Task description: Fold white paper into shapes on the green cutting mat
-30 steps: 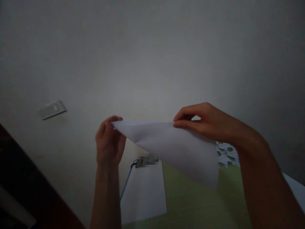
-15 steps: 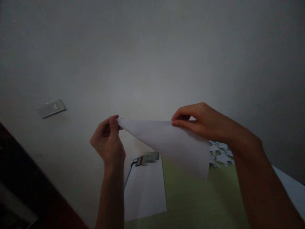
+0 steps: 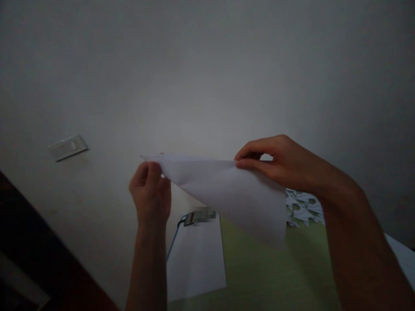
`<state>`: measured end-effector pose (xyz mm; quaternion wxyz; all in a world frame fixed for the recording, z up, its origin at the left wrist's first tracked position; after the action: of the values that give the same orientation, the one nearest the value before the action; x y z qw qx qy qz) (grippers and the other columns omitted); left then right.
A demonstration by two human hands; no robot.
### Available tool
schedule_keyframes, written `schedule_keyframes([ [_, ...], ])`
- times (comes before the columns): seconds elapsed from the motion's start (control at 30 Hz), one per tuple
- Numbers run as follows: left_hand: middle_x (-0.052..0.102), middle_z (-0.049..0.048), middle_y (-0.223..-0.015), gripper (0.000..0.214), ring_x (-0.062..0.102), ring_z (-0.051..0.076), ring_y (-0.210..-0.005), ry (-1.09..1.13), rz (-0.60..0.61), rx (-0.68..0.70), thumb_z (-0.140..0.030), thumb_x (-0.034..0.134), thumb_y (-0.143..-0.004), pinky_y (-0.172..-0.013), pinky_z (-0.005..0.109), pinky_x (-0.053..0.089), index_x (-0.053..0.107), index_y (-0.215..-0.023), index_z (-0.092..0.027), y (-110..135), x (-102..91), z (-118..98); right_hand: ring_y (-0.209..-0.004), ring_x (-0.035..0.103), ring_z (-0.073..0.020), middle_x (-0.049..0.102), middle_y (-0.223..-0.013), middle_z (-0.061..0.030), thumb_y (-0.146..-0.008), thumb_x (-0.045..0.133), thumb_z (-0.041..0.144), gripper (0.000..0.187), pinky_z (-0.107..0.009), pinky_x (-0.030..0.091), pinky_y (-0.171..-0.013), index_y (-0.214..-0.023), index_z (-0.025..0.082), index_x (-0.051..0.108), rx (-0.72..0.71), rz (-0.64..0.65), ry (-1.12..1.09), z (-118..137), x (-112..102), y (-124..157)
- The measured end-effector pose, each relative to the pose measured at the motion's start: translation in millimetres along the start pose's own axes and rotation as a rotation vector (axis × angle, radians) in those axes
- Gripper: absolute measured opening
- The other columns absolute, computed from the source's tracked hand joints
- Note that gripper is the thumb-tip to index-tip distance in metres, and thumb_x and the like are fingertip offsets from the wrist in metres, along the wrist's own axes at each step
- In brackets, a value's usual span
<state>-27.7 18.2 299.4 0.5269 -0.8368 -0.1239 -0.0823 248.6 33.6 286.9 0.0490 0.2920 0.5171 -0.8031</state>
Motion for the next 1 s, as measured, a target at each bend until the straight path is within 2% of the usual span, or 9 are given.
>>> schedule_keyframes([
  [0.1,0.071,0.0029,-0.087,0.024,0.064,0.012,-0.08,0.026,-0.006,-0.012,-0.041,0.083,-0.077,-0.075,0.025,0.053,0.072,-0.08,-0.019,0.4,1.7,0.2,-0.081,0.071,-0.0222,0.078,-0.092,-0.005,-0.092,0.06,0.057,0.036,-0.033,0.053,-0.07,-0.092,0.025,0.079,0.006,0.016,-0.009,0.2,1.7,-0.3],
  [0.3,0.067,0.0014,-0.08,0.026,0.06,0.011,-0.075,0.0,-0.116,0.007,-0.041,0.08,-0.079,-0.07,0.024,0.051,0.069,-0.074,-0.018,3.9,-0.5,-0.8,-0.083,0.072,-0.022,0.078,-0.094,-0.0052,-0.091,0.062,0.056,0.036,-0.034,0.055,-0.073,-0.095,0.025,0.08,0.055,0.067,-0.027,-4.8,8.2,0.6],
  [0.5,0.056,-0.0024,-0.072,0.026,0.053,0.009,-0.068,-0.156,-0.228,0.116,-0.039,0.074,-0.085,-0.063,0.022,0.044,0.064,-0.075,-0.017,12.5,-1.5,-12.3,-0.09,0.072,-0.0238,0.078,-0.102,-0.0051,-0.09,0.062,0.054,0.035,-0.037,0.057,-0.08,-0.104,0.027,0.079,0.048,0.07,0.008,4.7,12.3,-2.7],
  [0.6,0.053,-0.0033,-0.07,0.027,0.051,0.009,-0.066,-0.262,-0.282,0.189,-0.039,0.071,-0.088,-0.062,0.022,0.042,0.062,-0.075,-0.017,17.8,1.5,-26.2,-0.101,0.07,-0.0259,0.076,-0.113,-0.005,-0.09,0.064,0.053,0.035,-0.041,0.056,-0.088,-0.113,0.029,0.076,-0.005,-0.005,0.046,23.4,10.5,-7.4],
  [0.73,0.056,-0.0024,-0.073,0.026,0.052,0.01,-0.068,-0.374,-0.31,0.233,-0.039,0.067,-0.091,-0.063,0.022,0.043,0.063,-0.08,-0.017,24.4,11.5,-46.1,-0.114,0.066,-0.0286,0.072,-0.123,-0.0062,-0.09,0.067,0.047,0.038,-0.047,0.052,-0.1,-0.122,0.028,0.072,-0.131,-0.112,0.09,62.7,8.1,-11.0],
  [0.87,0.059,-0.0017,-0.076,0.025,0.054,0.01,-0.069,-0.409,-0.299,0.248,-0.04,0.065,-0.093,-0.064,0.023,0.045,0.063,-0.083,-0.017,28.4,22.5,-62.5,-0.118,0.064,-0.028,0.072,-0.126,-0.0075,-0.092,0.066,0.038,0.04,-0.045,0.051,-0.102,-0.13,0.025,0.067,-0.208,-0.174,0.089,97.3,5.9,-12.6],
  [1.0,0.059,-0.0016,-0.077,0.025,0.055,0.011,-0.07,-0.406,-0.287,0.254,-0.041,0.064,-0.093,-0.064,0.023,0.045,0.063,-0.084,-0.018,30.2,31.1,-73.0,-0.111,0.068,-0.0258,0.074,-0.12,-0.0078,-0.094,0.065,0.03,0.034,-0.041,0.053,-0.097,-0.126,0.024,0.07,-0.23,-0.153,0.071,115.5,6.9,-16.3],
])
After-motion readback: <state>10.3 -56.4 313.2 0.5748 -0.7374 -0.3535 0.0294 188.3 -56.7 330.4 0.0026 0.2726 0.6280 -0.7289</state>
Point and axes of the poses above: each hand's wrist, its own y-axis away from the middle knuckle, its own x-axis out of the palm, z = x × y, the point moved 8 cm from there along -y, towards the middle knuckle
